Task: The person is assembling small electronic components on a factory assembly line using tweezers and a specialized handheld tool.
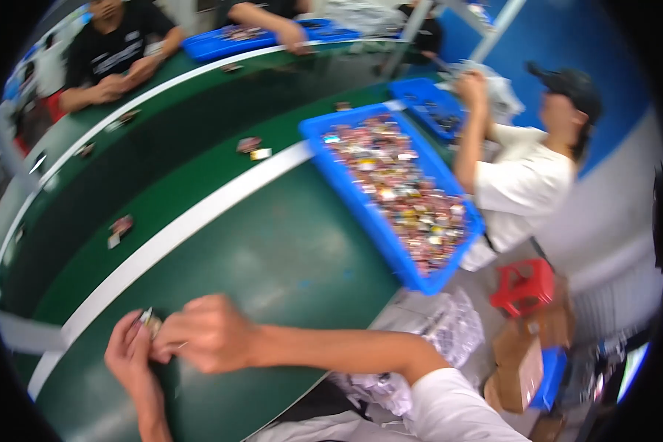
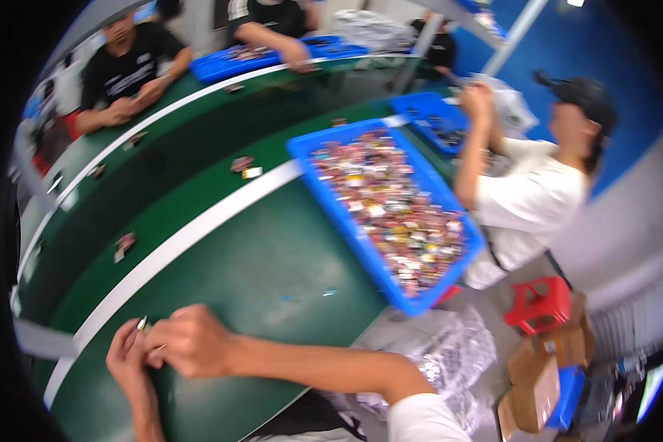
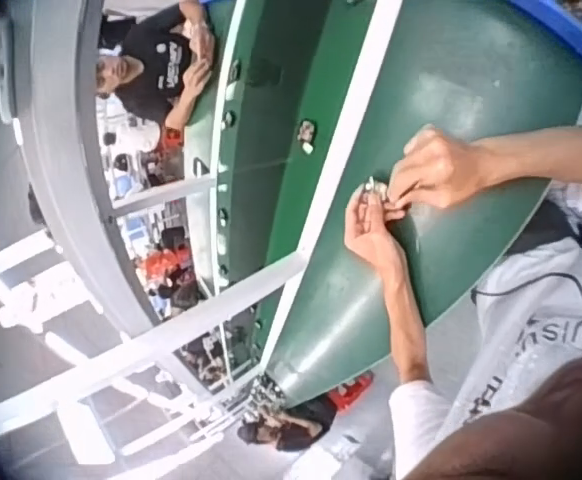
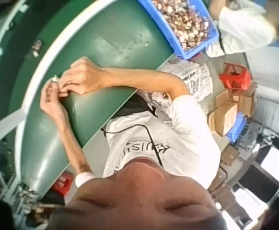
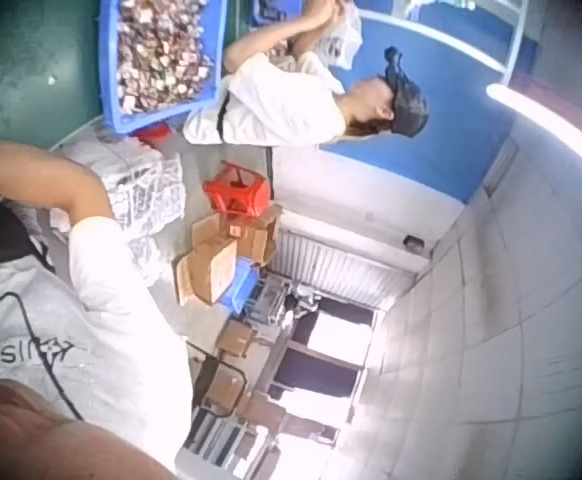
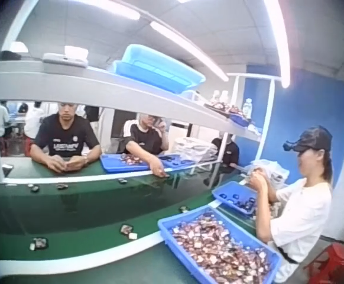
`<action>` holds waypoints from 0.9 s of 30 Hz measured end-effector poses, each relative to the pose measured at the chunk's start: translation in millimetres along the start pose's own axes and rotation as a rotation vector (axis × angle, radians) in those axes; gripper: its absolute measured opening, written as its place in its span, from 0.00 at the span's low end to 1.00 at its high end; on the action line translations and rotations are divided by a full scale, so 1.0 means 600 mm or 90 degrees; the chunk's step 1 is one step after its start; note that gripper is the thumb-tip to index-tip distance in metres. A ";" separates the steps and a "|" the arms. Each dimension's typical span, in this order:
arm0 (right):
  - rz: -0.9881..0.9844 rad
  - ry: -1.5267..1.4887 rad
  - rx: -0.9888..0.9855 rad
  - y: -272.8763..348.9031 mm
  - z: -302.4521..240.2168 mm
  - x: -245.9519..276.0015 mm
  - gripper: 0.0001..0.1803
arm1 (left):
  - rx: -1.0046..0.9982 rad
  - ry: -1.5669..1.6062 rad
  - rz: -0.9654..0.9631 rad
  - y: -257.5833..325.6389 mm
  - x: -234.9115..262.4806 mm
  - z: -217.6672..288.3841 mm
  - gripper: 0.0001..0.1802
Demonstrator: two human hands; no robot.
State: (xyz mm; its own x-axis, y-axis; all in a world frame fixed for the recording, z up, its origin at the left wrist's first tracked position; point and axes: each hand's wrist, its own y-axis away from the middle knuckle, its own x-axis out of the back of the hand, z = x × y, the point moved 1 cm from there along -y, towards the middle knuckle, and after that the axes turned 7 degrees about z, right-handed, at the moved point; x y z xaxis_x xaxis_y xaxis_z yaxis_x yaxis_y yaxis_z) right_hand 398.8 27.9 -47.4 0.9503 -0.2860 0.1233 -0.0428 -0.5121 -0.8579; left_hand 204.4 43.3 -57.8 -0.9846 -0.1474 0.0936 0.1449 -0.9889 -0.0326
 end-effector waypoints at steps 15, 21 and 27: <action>-0.036 0.078 -0.071 0.003 0.035 0.034 0.07 | -0.351 -0.745 0.397 -0.291 0.074 0.002 0.12; -0.037 0.089 -0.091 0.003 0.045 0.045 0.07 | -0.459 -0.474 0.088 -0.291 -0.034 0.039 0.09; -0.019 0.079 -0.077 0.005 0.049 0.047 0.07 | -0.505 -0.487 -0.194 -0.287 -0.101 0.070 0.12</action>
State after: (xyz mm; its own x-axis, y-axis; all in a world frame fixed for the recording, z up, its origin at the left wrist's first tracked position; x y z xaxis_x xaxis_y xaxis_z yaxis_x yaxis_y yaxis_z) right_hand 434.6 42.1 -61.2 0.9069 -0.3629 0.2140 -0.0596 -0.6133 -0.7876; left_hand 243.2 221.6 -16.0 -0.6111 -0.1447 0.7782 -0.4601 -0.7350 -0.4981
